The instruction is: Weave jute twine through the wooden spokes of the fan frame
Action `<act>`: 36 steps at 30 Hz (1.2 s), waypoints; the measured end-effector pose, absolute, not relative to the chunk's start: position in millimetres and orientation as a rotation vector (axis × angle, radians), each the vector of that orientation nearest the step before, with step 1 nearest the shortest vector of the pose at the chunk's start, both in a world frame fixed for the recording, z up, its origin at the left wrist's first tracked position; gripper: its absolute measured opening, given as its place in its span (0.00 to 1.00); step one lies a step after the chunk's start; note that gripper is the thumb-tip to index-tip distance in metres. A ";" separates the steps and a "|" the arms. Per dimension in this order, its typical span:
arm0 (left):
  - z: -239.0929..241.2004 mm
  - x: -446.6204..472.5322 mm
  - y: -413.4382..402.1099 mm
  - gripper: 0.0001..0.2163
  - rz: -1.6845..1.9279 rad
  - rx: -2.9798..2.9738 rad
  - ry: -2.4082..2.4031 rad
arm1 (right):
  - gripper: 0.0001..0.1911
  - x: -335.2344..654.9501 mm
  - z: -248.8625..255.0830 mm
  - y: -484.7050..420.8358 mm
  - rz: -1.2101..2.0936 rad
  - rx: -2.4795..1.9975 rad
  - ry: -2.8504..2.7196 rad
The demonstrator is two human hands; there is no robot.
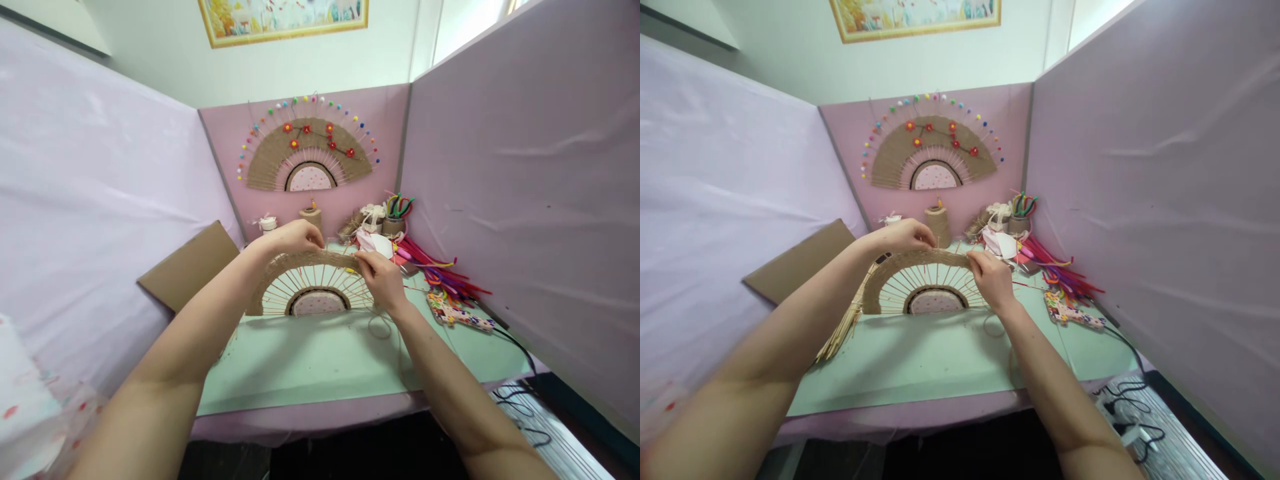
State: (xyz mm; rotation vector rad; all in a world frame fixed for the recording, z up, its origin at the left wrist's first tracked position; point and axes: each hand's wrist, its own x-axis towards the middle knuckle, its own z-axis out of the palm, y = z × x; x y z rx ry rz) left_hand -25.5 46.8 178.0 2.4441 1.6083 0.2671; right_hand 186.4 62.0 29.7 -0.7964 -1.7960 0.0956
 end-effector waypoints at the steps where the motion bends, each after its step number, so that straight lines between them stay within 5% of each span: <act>1: 178.0 -24.8 47.7 0.11 0.270 2.443 1.589 | 0.15 186.9 29.2 62.2 0.072 -0.807 -1.819; 17: 184.2 -18.3 56.4 0.09 0.142 2.431 1.592 | 0.14 192.1 21.2 64.6 0.284 -0.841 -1.690; 26: 171.3 -72.1 23.2 0.29 0.512 2.100 1.497 | 0.11 191.6 16.8 70.4 0.354 -0.847 -1.644; 36: 176.7 -70.2 40.9 0.13 0.291 2.304 1.572 | 0.11 187.3 16.8 78.5 0.367 -0.887 -1.623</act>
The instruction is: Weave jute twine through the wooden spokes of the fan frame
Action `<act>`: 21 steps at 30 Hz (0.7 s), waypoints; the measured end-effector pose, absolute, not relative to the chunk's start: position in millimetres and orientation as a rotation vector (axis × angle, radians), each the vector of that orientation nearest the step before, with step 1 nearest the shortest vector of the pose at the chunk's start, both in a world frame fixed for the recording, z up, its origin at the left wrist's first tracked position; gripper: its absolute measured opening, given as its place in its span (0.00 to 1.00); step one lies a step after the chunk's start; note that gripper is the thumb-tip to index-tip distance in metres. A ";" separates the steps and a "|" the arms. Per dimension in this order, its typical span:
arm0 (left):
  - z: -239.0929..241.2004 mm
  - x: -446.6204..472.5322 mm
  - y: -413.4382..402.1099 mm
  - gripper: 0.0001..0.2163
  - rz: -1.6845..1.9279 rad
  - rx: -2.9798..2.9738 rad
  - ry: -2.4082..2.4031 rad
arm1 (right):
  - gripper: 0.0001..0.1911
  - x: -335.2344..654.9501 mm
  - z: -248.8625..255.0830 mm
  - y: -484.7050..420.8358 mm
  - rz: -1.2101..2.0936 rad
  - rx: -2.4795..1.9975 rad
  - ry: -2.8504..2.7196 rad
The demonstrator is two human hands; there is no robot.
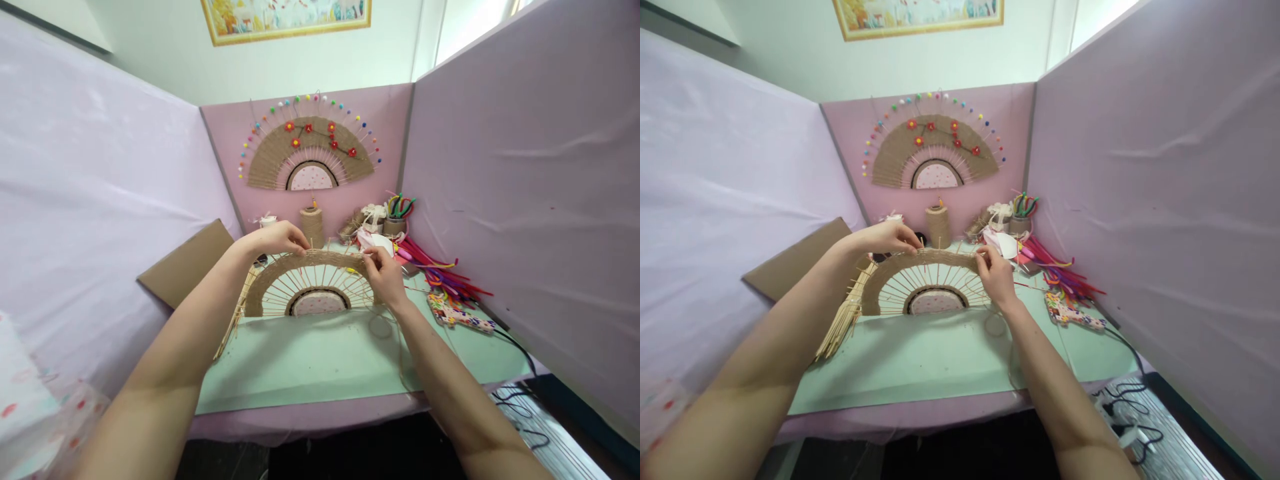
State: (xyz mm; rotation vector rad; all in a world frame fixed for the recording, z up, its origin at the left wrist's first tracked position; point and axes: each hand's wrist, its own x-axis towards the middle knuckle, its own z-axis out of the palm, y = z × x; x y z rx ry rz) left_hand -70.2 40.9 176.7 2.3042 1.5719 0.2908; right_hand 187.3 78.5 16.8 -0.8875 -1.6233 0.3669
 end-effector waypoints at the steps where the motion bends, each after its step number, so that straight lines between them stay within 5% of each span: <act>1: 177.2 -69.8 43.6 0.13 0.282 2.301 1.562 | 0.11 187.5 16.3 78.6 0.379 -0.884 -1.624; 21: 160.2 -104.4 46.4 0.12 0.527 2.242 1.586 | 0.14 198.3 16.6 70.4 0.362 -0.939 -1.663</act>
